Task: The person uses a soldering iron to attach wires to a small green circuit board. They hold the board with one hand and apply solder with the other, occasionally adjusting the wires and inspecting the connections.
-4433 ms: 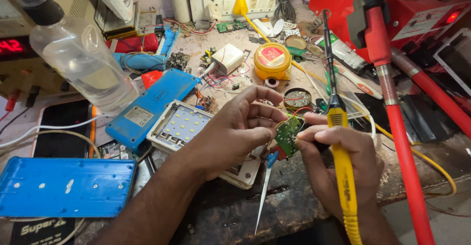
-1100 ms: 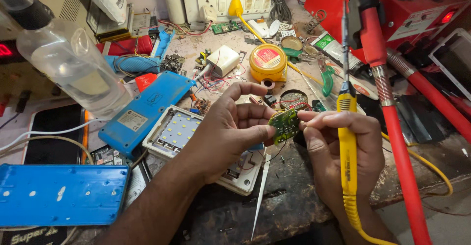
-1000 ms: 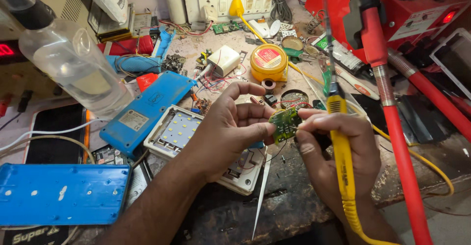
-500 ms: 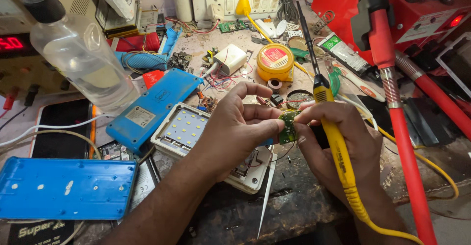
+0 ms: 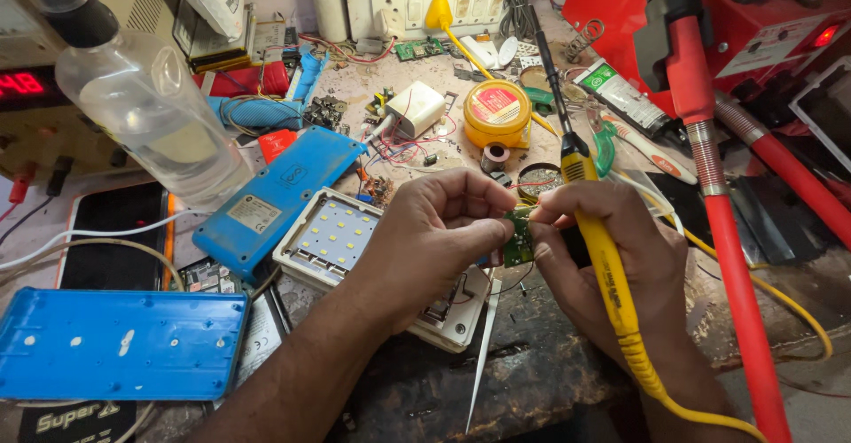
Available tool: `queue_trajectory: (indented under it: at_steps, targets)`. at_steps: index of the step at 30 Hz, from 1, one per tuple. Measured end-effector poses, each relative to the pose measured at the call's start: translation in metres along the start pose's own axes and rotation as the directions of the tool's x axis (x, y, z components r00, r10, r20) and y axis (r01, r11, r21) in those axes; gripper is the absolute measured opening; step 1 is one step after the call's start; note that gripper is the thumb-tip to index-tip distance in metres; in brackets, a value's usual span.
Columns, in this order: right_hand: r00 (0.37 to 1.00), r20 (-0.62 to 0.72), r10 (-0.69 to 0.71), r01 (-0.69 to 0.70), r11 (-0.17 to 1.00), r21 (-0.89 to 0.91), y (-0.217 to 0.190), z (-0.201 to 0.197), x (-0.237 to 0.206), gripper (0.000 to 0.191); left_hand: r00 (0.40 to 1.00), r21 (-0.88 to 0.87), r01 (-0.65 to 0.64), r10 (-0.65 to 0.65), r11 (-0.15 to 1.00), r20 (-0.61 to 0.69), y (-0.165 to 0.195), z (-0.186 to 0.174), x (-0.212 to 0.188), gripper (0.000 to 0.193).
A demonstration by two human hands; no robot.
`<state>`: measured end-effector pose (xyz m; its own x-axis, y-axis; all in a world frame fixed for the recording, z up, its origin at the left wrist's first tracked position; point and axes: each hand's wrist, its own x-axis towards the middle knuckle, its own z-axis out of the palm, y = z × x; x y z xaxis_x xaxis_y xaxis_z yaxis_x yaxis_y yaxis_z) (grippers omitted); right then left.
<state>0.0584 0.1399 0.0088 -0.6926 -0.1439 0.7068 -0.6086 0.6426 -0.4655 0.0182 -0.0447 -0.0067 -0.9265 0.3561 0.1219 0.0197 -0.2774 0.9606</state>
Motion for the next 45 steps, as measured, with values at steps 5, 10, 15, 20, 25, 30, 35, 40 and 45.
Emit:
queue_trajectory:
  at_steps: [5, 10, 15, 20, 25, 30, 35, 40, 45]
  targets:
    - [0.999, 0.034, 0.027, -0.028, 0.999, 0.045, -0.0001, -0.0016, -0.0004, 0.034, 0.999, 0.023, 0.036, -0.036, 0.999, -0.007, 0.0036, 0.0011, -0.0022, 0.023]
    - [0.999, 0.026, 0.028, -0.029, 0.999, 0.024, 0.0002, -0.0004, -0.0002, 0.035, 1.0, 0.019, 0.026, -0.026, 0.999, 0.0, 0.0058, 0.0026, -0.0015, 0.022]
    - [1.0, 0.021, 0.012, -0.011, 1.0, -0.018, 0.001, 0.0002, -0.0007, 0.035, 1.0, 0.045, 0.013, -0.013, 0.999, 0.013, 0.0053, 0.004, -0.0027, 0.02]
    - [0.998, 0.05, 0.027, -0.027, 1.0, 0.01, 0.0006, -0.003, 0.0002, 0.035, 1.0, 0.048, 0.029, -0.029, 0.998, -0.002, 0.0043, 0.0042, -0.0024, 0.02]
    - [0.995, 0.098, -0.014, 0.016, 1.0, -0.023, -0.0016, -0.0076, 0.0046, 0.035, 1.0, 0.064, 0.031, -0.031, 0.997, 0.004, 0.0047, 0.005, -0.0024, 0.02]
    - [0.996, 0.09, -0.025, 0.028, 0.999, -0.041, -0.0038, -0.0065, 0.0063, 0.035, 0.999, 0.12, 0.035, -0.036, 0.992, 0.005, 0.0067, 0.0051, -0.0037, 0.022]
    - [0.996, 0.093, -0.006, 0.01, 0.999, -0.042, -0.0033, -0.006, 0.0056, 0.035, 0.999, 0.103, 0.037, -0.038, 0.994, 0.006, 0.0066, 0.0063, -0.0044, 0.022]
    - [0.991, 0.107, -0.079, 0.087, 0.994, -0.065, -0.0024, -0.0071, 0.0057, 0.037, 0.999, 0.153, 0.03, -0.027, 0.988, -0.023, 0.005, 0.0076, -0.005, 0.021]
    - [0.987, 0.105, -0.124, 0.135, 0.986, -0.102, -0.0034, -0.0073, 0.0051, 0.036, 1.0, 0.15, 0.015, -0.013, 0.989, -0.011, 0.0045, 0.0076, -0.0054, 0.021]
